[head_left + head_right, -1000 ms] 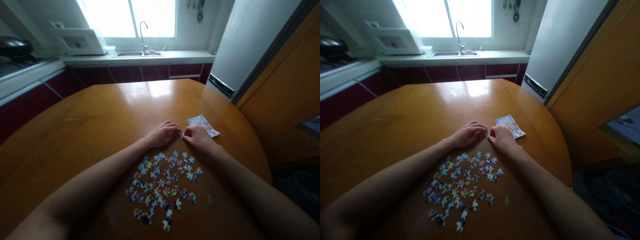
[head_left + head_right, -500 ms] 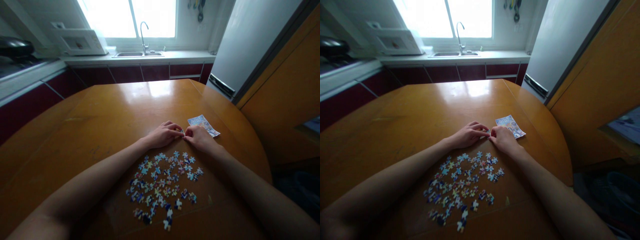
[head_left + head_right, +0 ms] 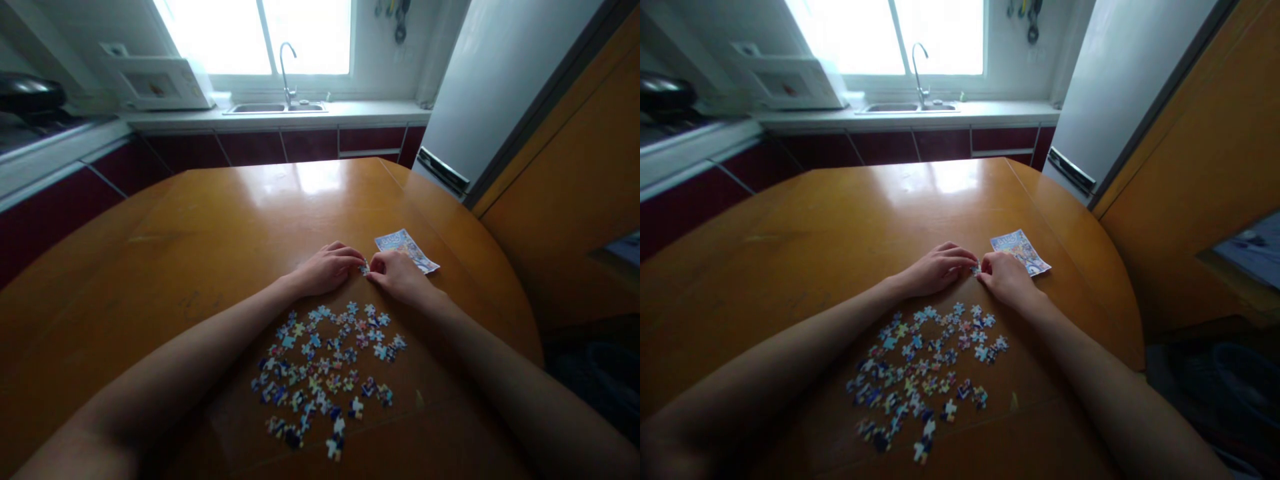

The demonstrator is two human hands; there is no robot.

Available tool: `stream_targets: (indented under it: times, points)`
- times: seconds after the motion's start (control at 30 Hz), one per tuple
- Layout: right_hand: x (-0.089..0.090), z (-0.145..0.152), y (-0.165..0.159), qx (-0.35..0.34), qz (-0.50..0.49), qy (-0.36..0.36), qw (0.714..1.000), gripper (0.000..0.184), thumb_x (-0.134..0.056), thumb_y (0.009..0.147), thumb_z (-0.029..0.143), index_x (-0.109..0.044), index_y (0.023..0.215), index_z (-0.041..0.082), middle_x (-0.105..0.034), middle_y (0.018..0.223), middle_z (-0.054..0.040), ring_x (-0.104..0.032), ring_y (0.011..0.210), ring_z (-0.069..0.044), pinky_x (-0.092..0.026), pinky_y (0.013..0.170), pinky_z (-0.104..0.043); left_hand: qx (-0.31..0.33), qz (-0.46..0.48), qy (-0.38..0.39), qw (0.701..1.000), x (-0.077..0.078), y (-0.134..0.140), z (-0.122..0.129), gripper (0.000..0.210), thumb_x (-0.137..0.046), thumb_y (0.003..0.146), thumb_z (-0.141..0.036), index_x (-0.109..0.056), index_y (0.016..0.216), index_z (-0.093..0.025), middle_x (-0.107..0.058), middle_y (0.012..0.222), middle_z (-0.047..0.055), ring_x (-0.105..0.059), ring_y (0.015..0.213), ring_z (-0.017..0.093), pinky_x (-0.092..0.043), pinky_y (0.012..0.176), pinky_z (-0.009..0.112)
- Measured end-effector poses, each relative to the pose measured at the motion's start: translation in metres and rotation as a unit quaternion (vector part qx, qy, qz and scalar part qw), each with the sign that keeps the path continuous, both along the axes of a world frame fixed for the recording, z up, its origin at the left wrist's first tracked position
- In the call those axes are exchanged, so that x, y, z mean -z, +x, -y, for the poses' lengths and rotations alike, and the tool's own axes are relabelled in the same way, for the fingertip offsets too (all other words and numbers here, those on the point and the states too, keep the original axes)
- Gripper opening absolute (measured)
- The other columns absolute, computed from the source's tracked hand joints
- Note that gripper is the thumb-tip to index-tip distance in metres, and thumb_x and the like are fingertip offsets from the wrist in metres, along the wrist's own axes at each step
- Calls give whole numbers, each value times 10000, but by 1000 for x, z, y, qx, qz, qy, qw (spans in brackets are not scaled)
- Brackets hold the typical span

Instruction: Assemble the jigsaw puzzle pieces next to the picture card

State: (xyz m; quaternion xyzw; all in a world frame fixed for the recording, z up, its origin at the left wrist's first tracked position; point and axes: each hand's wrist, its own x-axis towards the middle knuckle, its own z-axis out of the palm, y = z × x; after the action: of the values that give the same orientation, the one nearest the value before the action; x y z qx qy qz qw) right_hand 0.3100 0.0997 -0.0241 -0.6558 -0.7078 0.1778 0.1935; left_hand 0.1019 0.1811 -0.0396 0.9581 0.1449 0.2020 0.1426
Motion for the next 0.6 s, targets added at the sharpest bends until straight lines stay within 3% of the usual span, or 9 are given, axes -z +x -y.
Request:
stream_targets:
  times: [0.6]
  points:
    - [-2, 1, -2, 2, -5, 5, 1000, 92, -754, 808, 261, -707, 754, 205, -721, 773, -37, -630, 714, -169, -437, 661, -272, -9, 38, -11, 999, 2, 0, -2, 324, -496, 929, -96, -707, 1126, -241, -672, 1158, 53, -564, 1053, 197, -490, 967, 373]
